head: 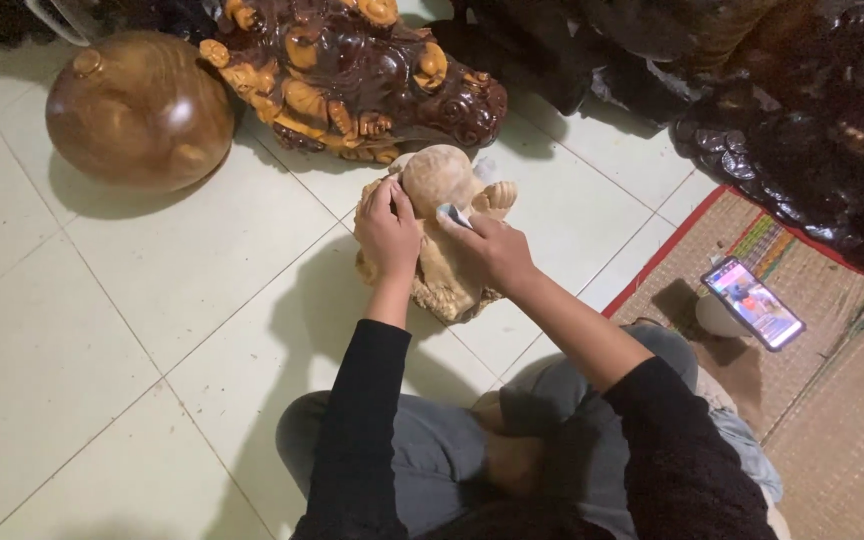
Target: Sanding a wooden sculpture by hand using a small piece of sandpaper to smooth the surface.
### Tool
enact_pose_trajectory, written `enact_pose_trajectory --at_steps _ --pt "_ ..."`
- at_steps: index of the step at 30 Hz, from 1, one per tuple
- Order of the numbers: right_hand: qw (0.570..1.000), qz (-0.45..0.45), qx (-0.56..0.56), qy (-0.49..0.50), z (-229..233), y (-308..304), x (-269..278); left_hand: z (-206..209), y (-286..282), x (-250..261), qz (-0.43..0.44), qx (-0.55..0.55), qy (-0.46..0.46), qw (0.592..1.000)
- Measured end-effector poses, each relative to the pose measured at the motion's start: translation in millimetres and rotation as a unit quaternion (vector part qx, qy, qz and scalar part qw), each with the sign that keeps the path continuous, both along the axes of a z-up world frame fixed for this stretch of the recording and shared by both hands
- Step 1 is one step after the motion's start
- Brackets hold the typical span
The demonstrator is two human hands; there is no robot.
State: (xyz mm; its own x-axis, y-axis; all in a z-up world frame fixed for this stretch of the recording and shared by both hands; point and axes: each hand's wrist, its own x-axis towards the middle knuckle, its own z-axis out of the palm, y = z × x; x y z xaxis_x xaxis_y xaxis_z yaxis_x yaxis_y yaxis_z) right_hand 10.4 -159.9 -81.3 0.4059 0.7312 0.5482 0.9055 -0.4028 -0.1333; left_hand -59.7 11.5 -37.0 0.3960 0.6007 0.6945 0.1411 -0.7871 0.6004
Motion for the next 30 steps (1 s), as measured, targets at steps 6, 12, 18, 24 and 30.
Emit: enact_pose_trajectory --at_steps 6,12,18,24,30 --pt "0.996 -0.034 -0.062 0.062 0.7 -21.9 -18.3 -9.2 4.2 -4.3 -0.036 0.008 -0.018 0.999" --pt "0.957 -0.127 -0.08 0.247 -64.8 -88.2 -35.3 -2.3 -7.6 -21.1 -0.063 0.085 0.029 0.994" --pt "0.925 -0.075 0.149 0.343 -110.3 -91.2 -47.4 -43.8 -52.5 -51.8 -0.006 0.186 0.16 0.969" --pt "0.888 -0.049 0.232 0.395 -146.0 -90.7 -61.8 -91.1 -128.0 -124.3 -0.138 0.225 0.238 0.935" --pt "0.907 0.056 0.215 0.358 -172.4 -107.2 -87.8 -165.8 -181.0 -171.8 -0.24 -0.22 0.211 0.922"
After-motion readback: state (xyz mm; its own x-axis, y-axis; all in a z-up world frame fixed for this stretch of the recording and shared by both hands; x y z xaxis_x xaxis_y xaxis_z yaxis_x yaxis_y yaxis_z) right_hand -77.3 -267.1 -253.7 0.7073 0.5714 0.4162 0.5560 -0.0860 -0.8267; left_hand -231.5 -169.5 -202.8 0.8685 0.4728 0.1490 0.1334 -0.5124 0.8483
